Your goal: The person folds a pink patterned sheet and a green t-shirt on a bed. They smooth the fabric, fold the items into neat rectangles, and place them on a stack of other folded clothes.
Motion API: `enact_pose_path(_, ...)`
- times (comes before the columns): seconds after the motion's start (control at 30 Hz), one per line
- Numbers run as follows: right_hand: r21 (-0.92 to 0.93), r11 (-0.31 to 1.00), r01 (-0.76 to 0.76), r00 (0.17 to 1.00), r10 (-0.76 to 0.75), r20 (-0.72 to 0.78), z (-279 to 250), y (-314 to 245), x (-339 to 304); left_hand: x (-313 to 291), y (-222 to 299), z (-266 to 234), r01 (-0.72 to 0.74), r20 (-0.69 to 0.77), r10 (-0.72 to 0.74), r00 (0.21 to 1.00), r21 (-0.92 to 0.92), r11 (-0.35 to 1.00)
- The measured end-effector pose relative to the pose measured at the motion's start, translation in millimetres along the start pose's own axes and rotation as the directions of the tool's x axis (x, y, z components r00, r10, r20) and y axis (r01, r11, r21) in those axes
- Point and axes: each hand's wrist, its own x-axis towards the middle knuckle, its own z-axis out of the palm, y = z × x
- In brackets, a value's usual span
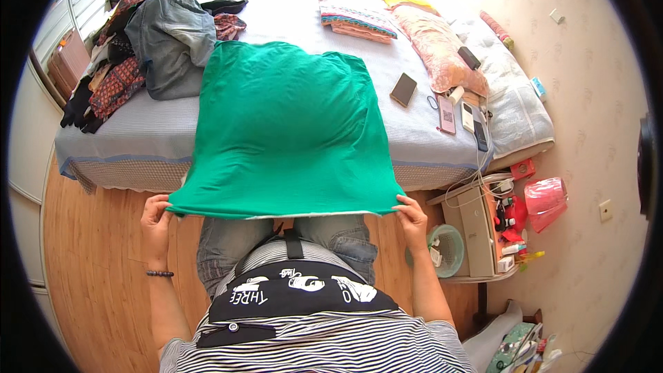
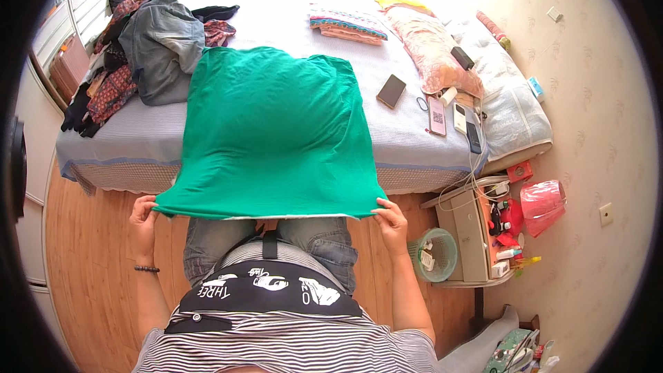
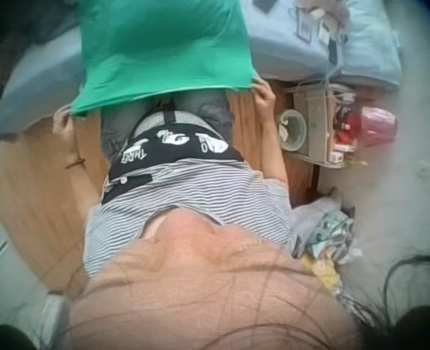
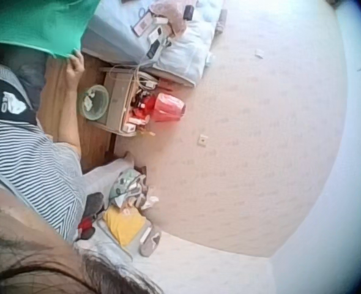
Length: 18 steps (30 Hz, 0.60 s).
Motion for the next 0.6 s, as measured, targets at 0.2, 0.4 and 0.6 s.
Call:
enact_pose_path(0.2,-0.072,0.992,-0.105,0.991,0.110,0.071,-35,-36,-32,-28,-6,-42,0.015,-0.024,-0.015,1.000,0.009,1.000)
enact_pose_path(0.4,-0.193,0.974,-0.117,0.961,0.160,0.225,-60,-42,-61,-73,16,-66,0.259,0.137,-0.274,0.952,0.120,0.959)
enact_pose_path(0.6,-0.438,0.884,-0.162,0.739,0.403,0.540,-31,-12,-38,-88,-45,-61,0.403,0.460,-0.510,0.727,0.315,0.859)
